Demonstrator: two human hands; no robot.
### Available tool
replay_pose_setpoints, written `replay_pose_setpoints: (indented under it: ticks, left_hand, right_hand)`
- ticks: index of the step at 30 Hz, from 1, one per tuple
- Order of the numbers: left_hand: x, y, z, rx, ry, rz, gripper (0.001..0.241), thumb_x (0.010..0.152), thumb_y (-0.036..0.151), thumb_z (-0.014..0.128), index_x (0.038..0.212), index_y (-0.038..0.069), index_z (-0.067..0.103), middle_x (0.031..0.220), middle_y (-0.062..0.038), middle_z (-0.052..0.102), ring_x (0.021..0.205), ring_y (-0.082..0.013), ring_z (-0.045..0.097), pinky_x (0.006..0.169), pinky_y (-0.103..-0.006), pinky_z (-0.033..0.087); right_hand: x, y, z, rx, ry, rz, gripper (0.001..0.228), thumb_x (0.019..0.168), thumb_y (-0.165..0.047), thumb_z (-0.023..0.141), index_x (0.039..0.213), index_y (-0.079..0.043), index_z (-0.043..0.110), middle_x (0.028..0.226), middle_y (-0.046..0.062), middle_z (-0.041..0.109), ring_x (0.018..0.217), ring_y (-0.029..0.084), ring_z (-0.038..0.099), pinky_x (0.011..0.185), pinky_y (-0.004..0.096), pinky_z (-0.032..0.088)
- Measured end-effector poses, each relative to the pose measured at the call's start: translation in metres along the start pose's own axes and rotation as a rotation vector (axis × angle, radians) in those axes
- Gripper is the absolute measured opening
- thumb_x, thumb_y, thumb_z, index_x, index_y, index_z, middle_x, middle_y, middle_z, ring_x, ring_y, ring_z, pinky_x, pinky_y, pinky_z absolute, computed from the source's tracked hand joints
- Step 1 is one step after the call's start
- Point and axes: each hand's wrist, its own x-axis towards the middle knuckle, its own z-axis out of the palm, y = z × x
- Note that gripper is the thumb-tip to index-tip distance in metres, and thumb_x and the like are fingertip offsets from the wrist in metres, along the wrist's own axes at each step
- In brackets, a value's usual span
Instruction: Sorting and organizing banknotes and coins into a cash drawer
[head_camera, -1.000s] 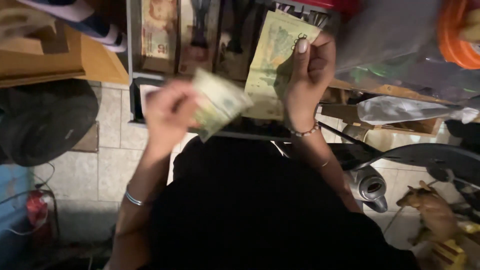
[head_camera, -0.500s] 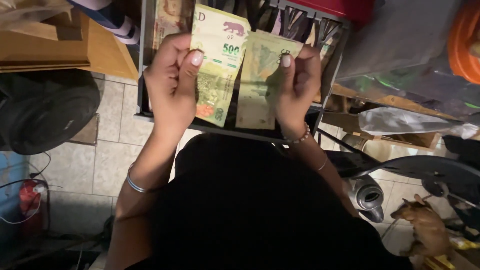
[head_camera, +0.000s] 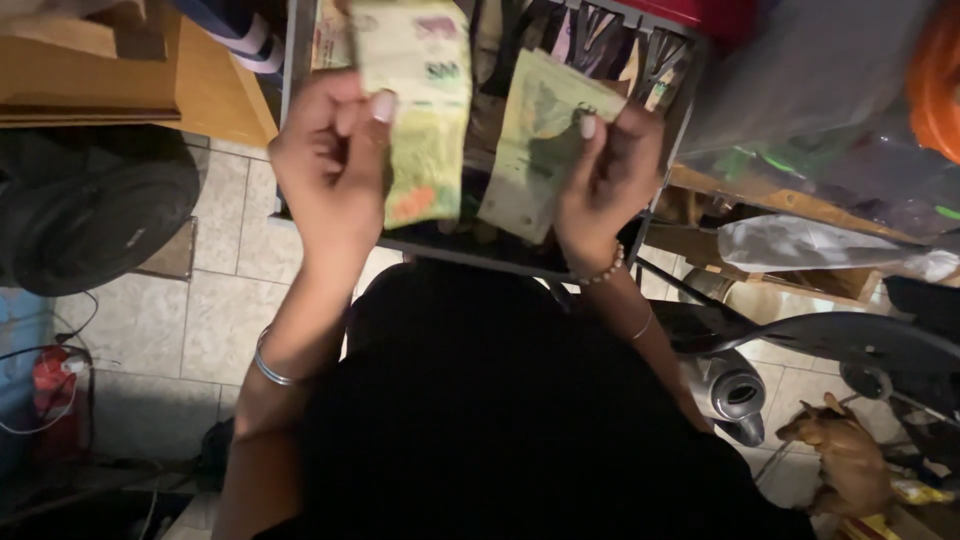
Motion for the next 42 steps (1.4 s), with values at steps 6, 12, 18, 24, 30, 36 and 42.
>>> replay_pose_setpoints:
  ticks: [6,12,18,24,30,36,42]
  left_hand:
    - [-0.012,-0.019,0.013,-0.073,0.196,0.463,0.015,0.111,0.029,0.049,0.115,0.016,0.055,0.138,-0.007,0.061,0.132,-0.0276,0.061,0.131,-0.0463,0.028]
    - [-0.023,-0.008,0.007,0.407,-0.389,0.634,0.020,0.097,-0.001,0.082,0.104,0.018,0.080,0.143,-0.002,0.065,0.148,-0.0352,0.040,0.122,-0.0620,0.002]
    - [-0.030,-0.025,0.006,0.092,-0.370,0.443,0.033,0.082,-0.005,0.069,0.108,0.015,0.076,0.156,-0.008,0.046,0.154,-0.0448,0.038,0.133,-0.0661,0.037]
    - [-0.038,-0.029,0.023,-0.091,-0.069,-0.035,0.077,0.086,-0.005,0.084,0.142,-0.005,0.032,0.145,-0.023,0.045,0.133,-0.0408,0.058,0.106,-0.0433,0.066]
    - [-0.042,-0.040,0.004,-0.261,0.048,-0.222,0.029,0.092,-0.011,0.069,0.117,0.002,0.062,0.107,-0.010,0.071,0.092,-0.0198,0.071,0.071,-0.0264,0.062]
    - [-0.040,-0.033,-0.029,-0.346,0.012,-0.131,0.038,0.098,0.005,0.075,0.131,0.005,0.057,0.118,-0.008,0.068,0.111,-0.0206,0.068,0.093,-0.0297,0.060]
    - [-0.008,0.020,-0.043,0.344,-0.638,0.278,0.039,0.091,-0.001,0.077,0.121,-0.002,0.052,0.117,-0.019,0.065,0.106,-0.0305,0.068,0.094,-0.0364,0.060]
  right_hand:
    - [0.006,0.000,0.008,0.522,-0.207,0.165,0.006,0.109,-0.007,0.051,0.110,-0.004,0.056,0.087,0.002,0.055,0.056,0.008,0.038,0.044,0.022,0.030]
    - [0.002,-0.007,0.003,0.502,-0.252,0.385,0.010,0.107,-0.004,0.052,0.107,-0.007,0.062,0.097,0.003,0.066,0.079,0.012,0.061,0.061,0.022,0.045]
    - [-0.007,-0.015,0.009,0.757,-0.073,0.499,0.008,0.107,-0.014,0.056,0.101,-0.009,0.057,0.076,-0.005,0.041,0.070,0.008,0.034,0.067,0.026,0.029]
    - [-0.018,-0.020,0.012,0.481,-0.232,0.425,0.007,0.104,-0.016,0.064,0.105,-0.010,0.060,0.066,-0.006,0.046,0.053,0.006,0.036,0.049,0.024,0.024]
    - [-0.020,-0.014,0.016,0.749,-0.129,0.406,0.027,0.099,-0.007,0.072,0.118,-0.007,0.053,0.067,-0.002,0.045,0.066,0.007,0.048,0.074,0.026,0.052]
    - [-0.011,-0.011,0.016,0.851,-0.162,0.270,0.053,0.093,0.009,0.074,0.135,-0.005,0.045,0.131,0.008,0.053,0.128,0.023,0.050,0.102,0.034,0.055]
    - [0.005,-0.018,-0.003,0.666,-0.486,0.400,0.094,0.094,0.029,0.083,0.162,-0.005,0.028,0.174,0.011,0.020,0.149,0.045,0.063,0.093,0.039,0.081]
